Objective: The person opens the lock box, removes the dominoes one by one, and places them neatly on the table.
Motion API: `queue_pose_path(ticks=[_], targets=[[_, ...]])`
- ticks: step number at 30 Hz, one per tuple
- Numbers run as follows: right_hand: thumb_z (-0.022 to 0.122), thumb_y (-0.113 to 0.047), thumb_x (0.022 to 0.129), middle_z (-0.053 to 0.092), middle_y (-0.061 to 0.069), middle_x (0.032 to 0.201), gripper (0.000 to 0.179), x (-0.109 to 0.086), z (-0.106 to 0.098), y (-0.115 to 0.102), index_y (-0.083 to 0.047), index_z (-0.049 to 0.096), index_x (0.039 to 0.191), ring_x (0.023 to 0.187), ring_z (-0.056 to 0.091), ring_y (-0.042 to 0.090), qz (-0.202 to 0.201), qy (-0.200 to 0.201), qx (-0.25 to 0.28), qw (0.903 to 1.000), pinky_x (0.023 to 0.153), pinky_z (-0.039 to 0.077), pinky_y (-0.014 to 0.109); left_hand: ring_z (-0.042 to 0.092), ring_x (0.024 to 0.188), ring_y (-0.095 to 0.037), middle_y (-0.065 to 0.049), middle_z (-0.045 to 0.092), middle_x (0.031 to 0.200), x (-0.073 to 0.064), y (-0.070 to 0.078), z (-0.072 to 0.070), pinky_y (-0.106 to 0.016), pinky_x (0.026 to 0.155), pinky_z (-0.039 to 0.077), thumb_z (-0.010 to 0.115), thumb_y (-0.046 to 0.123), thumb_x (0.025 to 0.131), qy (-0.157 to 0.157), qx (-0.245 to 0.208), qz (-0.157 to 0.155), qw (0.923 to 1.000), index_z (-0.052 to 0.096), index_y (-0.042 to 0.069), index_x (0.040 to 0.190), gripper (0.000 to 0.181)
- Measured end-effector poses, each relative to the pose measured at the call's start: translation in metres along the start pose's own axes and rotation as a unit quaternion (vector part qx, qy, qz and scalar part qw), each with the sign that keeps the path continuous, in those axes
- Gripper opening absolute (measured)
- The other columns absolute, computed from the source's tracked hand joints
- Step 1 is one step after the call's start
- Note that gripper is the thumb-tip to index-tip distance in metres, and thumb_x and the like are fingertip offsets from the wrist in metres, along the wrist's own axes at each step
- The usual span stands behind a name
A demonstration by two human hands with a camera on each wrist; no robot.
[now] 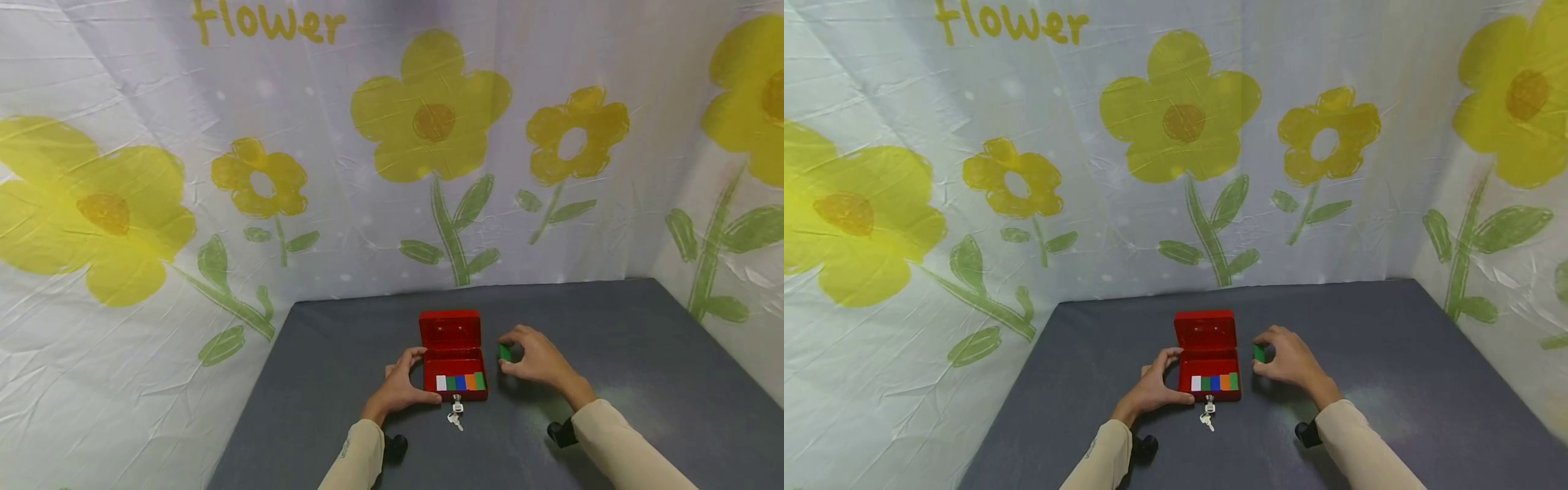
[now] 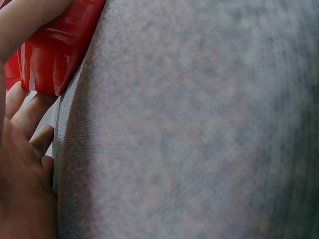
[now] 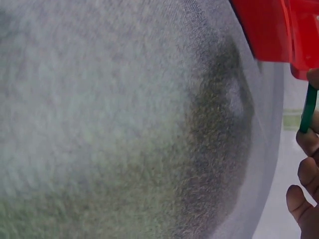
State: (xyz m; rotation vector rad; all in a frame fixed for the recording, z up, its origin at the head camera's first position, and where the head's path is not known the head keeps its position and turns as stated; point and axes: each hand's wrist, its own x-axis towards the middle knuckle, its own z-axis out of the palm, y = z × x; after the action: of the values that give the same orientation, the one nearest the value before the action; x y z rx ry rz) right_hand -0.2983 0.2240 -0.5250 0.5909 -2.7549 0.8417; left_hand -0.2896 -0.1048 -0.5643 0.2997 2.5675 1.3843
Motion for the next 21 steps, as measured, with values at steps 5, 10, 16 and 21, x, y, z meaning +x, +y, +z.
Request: queue_pose_path(ticks=[5,10,16,21], targets=[[0.08,-0.025,0.08,0.068,0.005,0.104,0.038,0.0,0.001,0.005,-0.004,0.075,0.111,0.092,0.062,0.021,-0.004,-0.01,-0.011,0.9999,0.08,0.054,0.045,0.03,0.137,-0.033,-0.006,0.048,0.157,0.001,-0.002,0.0,-0.068,0.108,0.036,0.093,0.043,0.066,0.0,0.003,-0.002,1.0,0.042,0.036,0.144,0.094],[0.081,-0.025,0.079,0.069,0.008,0.106,0.04,0.001,0.001,0.009,-0.004,0.075,0.113,0.094,0.063,0.025,-0.013,-0.018,-0.025,0.9995,0.08,0.054,0.047,0.03,0.137,-0.033,-0.006,0.047,0.157,0.002,-0.003,0.0,-0.068,0.108,0.035,0.093,0.045,0.065,-0.001,0.005,-0.004,1.0,0.042,0.037,0.144,0.094],[0.082,-0.025,0.08,0.067,0.009,0.107,0.041,0.003,0.0,0.013,-0.004,0.074,0.115,0.095,0.063,0.027,-0.002,-0.043,-0.035,0.9984,0.077,0.051,0.045,0.03,0.137,-0.033,-0.007,0.047,0.157,0.001,-0.004,0.001,-0.068,0.108,0.036,0.093,0.044,0.066,-0.001,0.007,0.0,1.0,0.042,0.036,0.144,0.094],[0.082,-0.024,0.08,0.066,0.008,0.104,0.041,0.003,0.0,0.015,-0.003,0.074,0.115,0.091,0.061,0.024,-0.003,-0.055,-0.044,0.9975,0.074,0.049,0.041,0.03,0.137,-0.033,-0.006,0.048,0.157,0.003,-0.004,0.001,-0.066,0.108,0.036,0.093,0.043,0.066,0.0,0.008,0.003,1.0,0.042,0.036,0.144,0.093]])
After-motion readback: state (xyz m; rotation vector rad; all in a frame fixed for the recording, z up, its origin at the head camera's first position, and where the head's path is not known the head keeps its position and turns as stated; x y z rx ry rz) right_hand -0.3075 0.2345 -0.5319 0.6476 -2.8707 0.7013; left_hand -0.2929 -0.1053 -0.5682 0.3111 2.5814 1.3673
